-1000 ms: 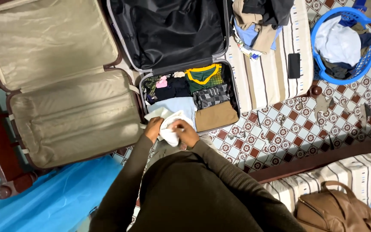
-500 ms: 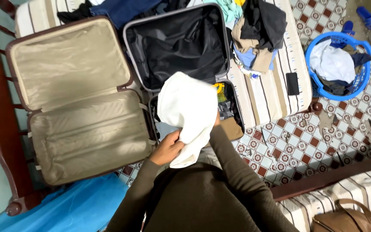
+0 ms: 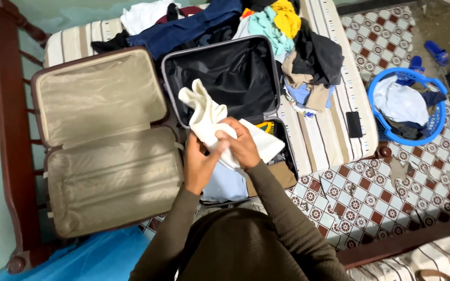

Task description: Organizing and packing various items of clothing and sandals into a suitcase on a bed.

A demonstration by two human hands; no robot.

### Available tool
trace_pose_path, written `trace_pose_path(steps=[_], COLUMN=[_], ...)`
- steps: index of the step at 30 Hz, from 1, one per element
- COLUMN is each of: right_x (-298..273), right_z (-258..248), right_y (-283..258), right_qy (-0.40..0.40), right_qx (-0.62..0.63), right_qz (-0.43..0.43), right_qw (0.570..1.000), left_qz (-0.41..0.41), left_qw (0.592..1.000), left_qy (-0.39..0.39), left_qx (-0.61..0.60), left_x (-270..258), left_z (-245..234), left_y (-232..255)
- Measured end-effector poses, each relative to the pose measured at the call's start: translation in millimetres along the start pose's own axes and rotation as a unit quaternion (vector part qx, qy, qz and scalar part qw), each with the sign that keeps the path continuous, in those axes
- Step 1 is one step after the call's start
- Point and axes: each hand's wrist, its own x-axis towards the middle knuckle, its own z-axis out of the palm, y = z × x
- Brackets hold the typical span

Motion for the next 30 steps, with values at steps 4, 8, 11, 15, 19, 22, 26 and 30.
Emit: trace_pose_path(steps=[4, 8, 11, 15, 19, 22, 26, 30], right_x=[-13.9, -35.2, -58.7, -75.2, -60.6, -42.8, -32.6, -30.2], right_z=[10.9, -1.1, -29.3, -47.0, -45.4, -30.5, -51.3, -18.5], right_y=[-40.1, -70.5, -80.2, -81.7, -109.9, -136.7, -103.7, -65.7], right_qy=[0.007, -0.026, -0.032, -0.06, -0.015, 0.032, 0.027, -0.013], right_qx=[-0.173, -0.32, -0.386, -0.327, -0.329, -0.283, -0.359, -0.252], right_qz=[-0.049, -0.172, -0.181, 0.076, 0.078, -0.108, -0.12, -0.142], right_qw=[0.984, 0.931, 0.904, 0.94, 0.941, 0.953, 0.925, 0.957], left_qz=[-0.071, -0.096, -0.049, -0.038, 0.021, 0.043, 0.077, 0.075], left_qw=[0.98, 0.956, 0.955, 0.955, 0.964, 0.963, 0.973, 0.99], left_qy=[0.111, 0.14, 0.127, 0.115, 0.063, 0.032, -0.026, 0.074], left_qx=[-0.146, -0.24, -0.263, -0.271, -0.259, -0.264, -0.218, -0.095], left_x=[6.9, -0.1, 9.4, 21.4, 41.2, 52.4, 70.9, 73.5], left_z=[-5.5, -12.1, -23.8, -47.8, -57.1, -52.5, -29.8, -1.3], left_y=[-6.6, -6.7, 0.0, 14.2, 41.6, 58.2, 55.7, 54.7])
